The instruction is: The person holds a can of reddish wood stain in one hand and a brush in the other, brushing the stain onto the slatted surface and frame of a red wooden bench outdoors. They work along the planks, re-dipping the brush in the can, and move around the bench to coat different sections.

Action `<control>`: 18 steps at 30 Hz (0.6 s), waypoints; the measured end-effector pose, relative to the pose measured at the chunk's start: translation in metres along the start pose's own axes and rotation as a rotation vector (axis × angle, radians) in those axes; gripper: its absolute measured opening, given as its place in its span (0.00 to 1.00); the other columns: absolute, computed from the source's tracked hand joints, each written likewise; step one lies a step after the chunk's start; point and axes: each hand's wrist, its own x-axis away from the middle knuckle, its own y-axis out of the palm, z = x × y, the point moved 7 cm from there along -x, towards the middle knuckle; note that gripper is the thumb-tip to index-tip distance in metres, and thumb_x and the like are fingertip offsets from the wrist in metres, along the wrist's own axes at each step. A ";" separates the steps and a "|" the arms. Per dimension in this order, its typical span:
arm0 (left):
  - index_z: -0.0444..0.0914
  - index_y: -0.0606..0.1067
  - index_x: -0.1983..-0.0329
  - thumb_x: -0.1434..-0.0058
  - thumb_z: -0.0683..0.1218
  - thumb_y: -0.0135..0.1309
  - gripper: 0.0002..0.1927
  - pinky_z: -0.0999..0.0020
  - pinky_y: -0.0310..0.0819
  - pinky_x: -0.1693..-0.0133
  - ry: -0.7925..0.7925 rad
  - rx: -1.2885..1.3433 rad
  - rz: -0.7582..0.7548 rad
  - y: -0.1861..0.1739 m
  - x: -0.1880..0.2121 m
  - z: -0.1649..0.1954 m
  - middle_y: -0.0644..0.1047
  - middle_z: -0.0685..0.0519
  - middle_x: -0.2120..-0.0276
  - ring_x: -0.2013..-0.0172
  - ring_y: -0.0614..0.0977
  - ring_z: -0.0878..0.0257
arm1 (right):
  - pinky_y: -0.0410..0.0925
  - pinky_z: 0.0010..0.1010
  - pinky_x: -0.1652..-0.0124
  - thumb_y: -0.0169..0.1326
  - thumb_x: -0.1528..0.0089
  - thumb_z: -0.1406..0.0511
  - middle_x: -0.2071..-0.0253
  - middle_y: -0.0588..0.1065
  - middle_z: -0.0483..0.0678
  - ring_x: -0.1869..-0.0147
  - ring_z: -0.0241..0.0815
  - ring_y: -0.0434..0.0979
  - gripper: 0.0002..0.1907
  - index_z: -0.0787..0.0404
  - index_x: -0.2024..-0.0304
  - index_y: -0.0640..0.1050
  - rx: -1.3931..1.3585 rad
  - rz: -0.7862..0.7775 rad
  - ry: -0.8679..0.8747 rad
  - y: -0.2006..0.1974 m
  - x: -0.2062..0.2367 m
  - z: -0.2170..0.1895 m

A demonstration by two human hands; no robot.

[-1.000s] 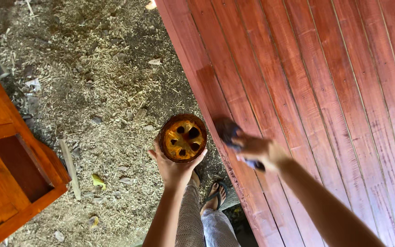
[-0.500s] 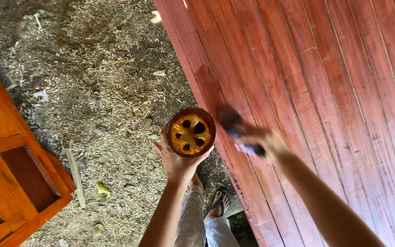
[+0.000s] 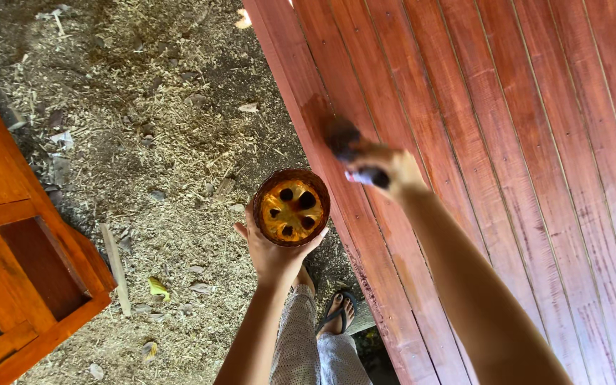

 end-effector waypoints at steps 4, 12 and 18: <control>0.41 0.62 0.32 0.61 0.69 0.71 0.57 0.35 0.17 0.27 -0.008 0.065 0.001 -0.003 0.008 0.007 0.76 0.50 0.42 0.37 0.76 0.49 | 0.74 0.37 0.40 0.67 0.43 0.66 0.52 0.82 0.46 0.44 0.46 0.83 0.07 0.55 0.61 0.85 0.004 0.012 -0.062 -0.006 -0.018 -0.020; 0.38 0.60 0.33 0.61 0.71 0.70 0.59 0.32 0.28 0.29 0.063 -0.036 0.012 -0.003 0.015 0.013 0.74 0.51 0.44 0.42 0.75 0.51 | 0.75 0.30 0.45 0.64 0.41 0.70 0.54 0.84 0.50 0.48 0.38 0.84 0.07 0.62 0.59 0.84 -0.508 0.137 0.309 -0.016 0.168 -0.016; 0.40 0.64 0.34 0.62 0.72 0.70 0.57 0.33 0.27 0.28 -0.030 -0.081 -0.057 0.002 0.021 -0.001 0.73 0.53 0.43 0.40 0.73 0.52 | 0.73 0.28 0.50 0.60 0.43 0.78 0.53 0.82 0.49 0.51 0.37 0.81 0.11 0.64 0.59 0.81 -0.360 0.471 0.468 -0.018 0.183 0.024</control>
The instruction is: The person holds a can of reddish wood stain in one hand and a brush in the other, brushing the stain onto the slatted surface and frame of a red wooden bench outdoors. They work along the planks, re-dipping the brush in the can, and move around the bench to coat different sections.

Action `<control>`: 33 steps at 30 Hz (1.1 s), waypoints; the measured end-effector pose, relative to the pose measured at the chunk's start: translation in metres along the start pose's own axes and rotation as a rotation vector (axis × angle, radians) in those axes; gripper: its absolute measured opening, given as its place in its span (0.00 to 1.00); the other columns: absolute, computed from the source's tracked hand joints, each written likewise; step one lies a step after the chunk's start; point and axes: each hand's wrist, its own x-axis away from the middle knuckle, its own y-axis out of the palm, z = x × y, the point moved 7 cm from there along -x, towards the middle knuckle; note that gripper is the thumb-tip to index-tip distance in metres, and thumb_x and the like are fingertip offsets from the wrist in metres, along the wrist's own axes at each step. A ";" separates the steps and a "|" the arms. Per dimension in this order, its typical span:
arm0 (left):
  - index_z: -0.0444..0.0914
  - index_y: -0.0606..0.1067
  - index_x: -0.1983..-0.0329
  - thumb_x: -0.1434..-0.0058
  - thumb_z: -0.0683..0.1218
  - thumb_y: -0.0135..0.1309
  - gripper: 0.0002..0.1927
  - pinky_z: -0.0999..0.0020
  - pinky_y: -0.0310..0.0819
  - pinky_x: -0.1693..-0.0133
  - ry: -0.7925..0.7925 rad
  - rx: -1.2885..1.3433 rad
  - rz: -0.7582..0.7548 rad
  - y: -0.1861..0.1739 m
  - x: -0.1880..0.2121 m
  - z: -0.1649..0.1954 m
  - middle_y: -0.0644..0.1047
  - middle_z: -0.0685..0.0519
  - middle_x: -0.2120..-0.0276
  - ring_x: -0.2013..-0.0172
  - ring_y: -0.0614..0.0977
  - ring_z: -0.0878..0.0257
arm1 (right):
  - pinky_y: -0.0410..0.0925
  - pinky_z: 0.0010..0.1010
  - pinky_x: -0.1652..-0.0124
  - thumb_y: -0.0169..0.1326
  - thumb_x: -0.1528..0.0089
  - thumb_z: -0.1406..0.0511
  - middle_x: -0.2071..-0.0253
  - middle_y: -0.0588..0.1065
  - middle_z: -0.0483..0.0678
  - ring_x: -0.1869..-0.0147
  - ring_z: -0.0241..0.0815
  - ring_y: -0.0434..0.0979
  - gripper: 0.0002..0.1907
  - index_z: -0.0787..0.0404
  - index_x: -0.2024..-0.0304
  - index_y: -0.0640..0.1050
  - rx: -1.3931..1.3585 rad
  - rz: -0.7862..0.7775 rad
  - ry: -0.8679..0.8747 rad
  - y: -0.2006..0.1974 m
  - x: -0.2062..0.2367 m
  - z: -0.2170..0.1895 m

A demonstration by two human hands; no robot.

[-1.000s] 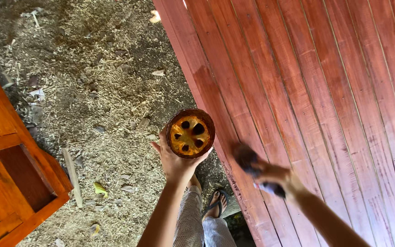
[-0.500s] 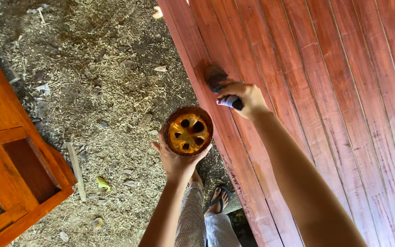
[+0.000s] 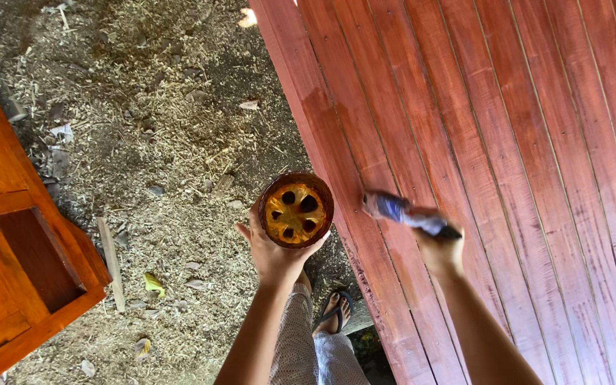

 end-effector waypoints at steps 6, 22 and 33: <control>0.40 0.59 0.33 0.61 0.71 0.70 0.59 0.32 0.23 0.27 -0.020 0.032 -0.004 0.001 0.003 -0.004 0.75 0.54 0.45 0.42 0.76 0.53 | 0.74 0.29 0.46 0.61 0.42 0.81 0.55 0.81 0.49 0.50 0.37 0.81 0.11 0.64 0.61 0.79 -0.313 0.017 -0.170 0.061 -0.089 -0.046; 0.44 0.54 0.29 0.63 0.69 0.72 0.63 0.31 0.32 0.29 0.060 0.055 0.023 -0.015 -0.021 0.002 0.75 0.53 0.43 0.42 0.77 0.52 | 0.75 0.35 0.50 0.58 0.52 0.77 0.62 0.87 0.49 0.53 0.41 0.86 0.14 0.62 0.65 0.85 0.132 -0.730 0.344 -0.048 0.061 0.039; 0.46 0.54 0.29 0.64 0.69 0.73 0.63 0.32 0.30 0.27 -0.042 0.069 0.023 -0.041 -0.065 -0.016 0.76 0.55 0.44 0.40 0.75 0.52 | 0.76 0.38 0.53 0.71 0.54 0.69 0.63 0.84 0.53 0.57 0.44 0.86 0.17 0.60 0.61 0.85 0.865 -1.040 0.106 0.186 -0.186 -0.078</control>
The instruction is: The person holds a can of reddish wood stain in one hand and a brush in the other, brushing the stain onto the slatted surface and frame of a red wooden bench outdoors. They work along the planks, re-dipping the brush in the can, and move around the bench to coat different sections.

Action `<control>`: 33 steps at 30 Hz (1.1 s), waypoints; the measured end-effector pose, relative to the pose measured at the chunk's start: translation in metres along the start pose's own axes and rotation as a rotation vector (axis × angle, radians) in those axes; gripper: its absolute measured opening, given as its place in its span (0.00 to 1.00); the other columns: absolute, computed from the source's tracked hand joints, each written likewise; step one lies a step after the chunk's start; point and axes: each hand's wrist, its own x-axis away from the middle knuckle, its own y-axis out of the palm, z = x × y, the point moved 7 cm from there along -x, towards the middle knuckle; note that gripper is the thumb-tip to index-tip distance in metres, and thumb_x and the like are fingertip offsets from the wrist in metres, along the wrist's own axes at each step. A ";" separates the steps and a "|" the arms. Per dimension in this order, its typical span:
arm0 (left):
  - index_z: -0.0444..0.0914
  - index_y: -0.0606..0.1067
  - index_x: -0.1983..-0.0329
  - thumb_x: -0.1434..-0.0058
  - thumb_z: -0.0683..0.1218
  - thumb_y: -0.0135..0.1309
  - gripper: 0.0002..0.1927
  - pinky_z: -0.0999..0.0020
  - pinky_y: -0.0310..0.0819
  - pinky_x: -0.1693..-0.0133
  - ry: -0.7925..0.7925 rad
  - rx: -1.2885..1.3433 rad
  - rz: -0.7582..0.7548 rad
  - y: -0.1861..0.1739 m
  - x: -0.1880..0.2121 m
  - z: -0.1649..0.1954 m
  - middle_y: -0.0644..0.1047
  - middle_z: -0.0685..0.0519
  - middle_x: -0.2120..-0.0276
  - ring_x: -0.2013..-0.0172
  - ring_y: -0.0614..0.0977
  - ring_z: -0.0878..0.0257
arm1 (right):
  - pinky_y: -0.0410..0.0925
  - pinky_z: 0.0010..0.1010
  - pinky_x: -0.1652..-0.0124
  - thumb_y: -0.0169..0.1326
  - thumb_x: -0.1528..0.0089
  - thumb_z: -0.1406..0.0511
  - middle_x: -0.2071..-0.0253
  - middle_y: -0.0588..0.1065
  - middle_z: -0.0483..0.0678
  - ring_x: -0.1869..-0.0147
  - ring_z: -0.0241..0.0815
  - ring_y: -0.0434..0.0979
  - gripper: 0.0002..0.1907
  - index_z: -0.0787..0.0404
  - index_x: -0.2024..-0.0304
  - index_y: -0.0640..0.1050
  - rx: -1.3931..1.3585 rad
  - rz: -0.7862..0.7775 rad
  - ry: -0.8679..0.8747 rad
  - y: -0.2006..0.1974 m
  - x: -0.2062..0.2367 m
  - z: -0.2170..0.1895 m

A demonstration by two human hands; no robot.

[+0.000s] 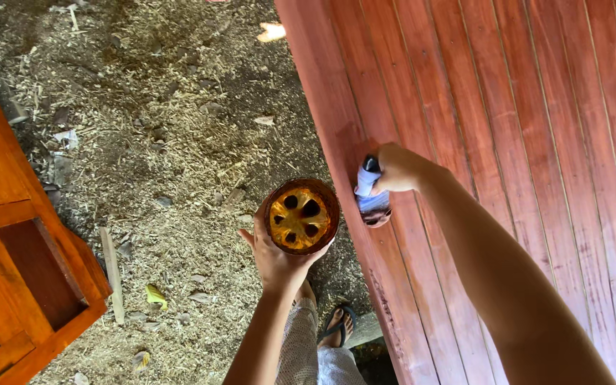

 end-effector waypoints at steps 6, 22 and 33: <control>0.44 0.52 0.28 0.65 0.68 0.75 0.66 0.28 0.32 0.30 0.092 -0.051 0.030 -0.015 -0.033 -0.003 0.72 0.54 0.39 0.40 0.75 0.53 | 0.75 0.37 0.52 0.68 0.56 0.75 0.62 0.84 0.50 0.57 0.42 0.85 0.18 0.59 0.63 0.84 -0.280 0.214 -0.123 -0.077 -0.036 -0.029; 0.43 0.48 0.27 0.64 0.76 0.68 0.70 0.25 0.34 0.31 0.241 -0.209 0.056 -0.011 -0.089 0.013 0.64 0.54 0.34 0.32 0.66 0.55 | 0.77 0.28 0.58 0.66 0.41 0.68 0.53 0.82 0.49 0.55 0.39 0.84 0.10 0.54 0.57 0.83 -0.202 0.774 -0.365 -0.035 0.021 -0.029; 0.44 0.54 0.29 0.65 0.74 0.71 0.66 0.23 0.31 0.32 0.311 -0.168 0.124 0.004 -0.102 0.044 0.68 0.53 0.35 0.31 0.66 0.50 | 0.78 0.28 0.53 0.61 0.40 0.73 0.58 0.82 0.49 0.56 0.35 0.84 0.10 0.62 0.56 0.79 -0.916 0.887 -0.251 -0.050 0.160 -0.012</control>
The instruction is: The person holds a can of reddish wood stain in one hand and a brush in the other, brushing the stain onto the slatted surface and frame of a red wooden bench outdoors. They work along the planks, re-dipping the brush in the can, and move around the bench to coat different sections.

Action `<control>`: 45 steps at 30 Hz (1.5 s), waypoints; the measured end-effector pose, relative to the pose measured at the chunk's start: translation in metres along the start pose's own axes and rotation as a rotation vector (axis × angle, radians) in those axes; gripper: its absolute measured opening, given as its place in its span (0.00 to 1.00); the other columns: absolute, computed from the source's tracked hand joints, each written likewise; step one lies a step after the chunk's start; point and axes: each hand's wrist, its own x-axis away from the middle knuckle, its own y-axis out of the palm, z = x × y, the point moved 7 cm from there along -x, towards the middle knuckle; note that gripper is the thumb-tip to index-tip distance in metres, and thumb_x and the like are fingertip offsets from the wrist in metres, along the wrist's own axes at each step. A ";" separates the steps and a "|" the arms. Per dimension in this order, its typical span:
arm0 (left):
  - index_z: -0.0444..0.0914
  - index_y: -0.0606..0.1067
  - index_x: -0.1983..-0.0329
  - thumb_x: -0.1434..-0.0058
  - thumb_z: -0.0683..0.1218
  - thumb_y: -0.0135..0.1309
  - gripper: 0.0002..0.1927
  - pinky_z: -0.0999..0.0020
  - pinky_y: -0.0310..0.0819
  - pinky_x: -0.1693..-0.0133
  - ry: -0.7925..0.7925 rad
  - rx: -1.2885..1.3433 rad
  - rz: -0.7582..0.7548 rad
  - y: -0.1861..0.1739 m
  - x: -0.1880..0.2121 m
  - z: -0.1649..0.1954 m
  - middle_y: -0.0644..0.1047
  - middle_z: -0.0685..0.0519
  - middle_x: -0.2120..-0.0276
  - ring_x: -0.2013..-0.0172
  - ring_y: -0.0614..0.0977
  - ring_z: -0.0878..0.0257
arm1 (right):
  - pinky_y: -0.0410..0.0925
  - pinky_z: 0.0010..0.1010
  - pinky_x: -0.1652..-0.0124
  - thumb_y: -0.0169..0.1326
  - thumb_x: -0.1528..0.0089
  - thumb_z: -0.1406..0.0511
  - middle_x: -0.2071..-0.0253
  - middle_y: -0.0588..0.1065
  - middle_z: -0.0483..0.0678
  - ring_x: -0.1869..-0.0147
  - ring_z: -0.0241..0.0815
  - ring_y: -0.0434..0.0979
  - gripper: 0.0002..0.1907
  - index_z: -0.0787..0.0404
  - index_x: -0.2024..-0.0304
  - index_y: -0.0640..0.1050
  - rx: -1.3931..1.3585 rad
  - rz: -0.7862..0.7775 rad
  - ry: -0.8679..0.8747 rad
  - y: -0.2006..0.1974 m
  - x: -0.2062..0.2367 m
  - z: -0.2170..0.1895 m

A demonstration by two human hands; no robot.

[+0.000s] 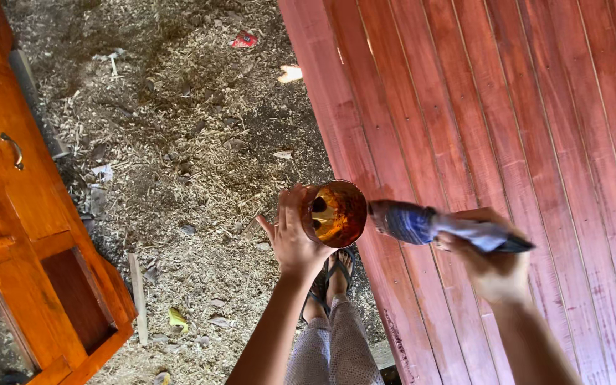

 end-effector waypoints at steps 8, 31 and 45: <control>0.43 0.57 0.30 0.63 0.72 0.70 0.62 0.30 0.24 0.30 0.019 -0.069 -0.117 0.012 -0.010 0.030 0.67 0.52 0.33 0.29 0.63 0.48 | 0.77 0.29 0.54 0.64 0.43 0.73 0.58 0.84 0.48 0.55 0.36 0.85 0.10 0.62 0.58 0.83 0.194 -0.070 -0.112 0.089 -0.029 -0.037; 0.48 0.55 0.30 0.68 0.74 0.71 0.65 0.22 0.35 0.32 -0.245 -0.287 0.109 0.004 -0.042 -0.044 0.72 0.53 0.39 0.34 0.70 0.52 | 0.79 0.35 0.51 0.64 0.45 0.72 0.46 0.78 0.55 0.42 0.53 0.82 0.10 0.54 0.63 0.80 0.630 -0.527 -0.806 0.107 -0.123 0.033; 0.47 0.52 0.28 0.65 0.77 0.68 0.67 0.21 0.30 0.33 -0.382 -0.217 0.040 0.001 -0.055 -0.042 0.69 0.54 0.36 0.34 0.69 0.52 | 0.75 0.38 0.48 0.69 0.45 0.68 0.52 0.82 0.49 0.45 0.47 0.82 0.08 0.57 0.71 0.80 0.532 -0.610 -0.357 0.132 -0.220 0.046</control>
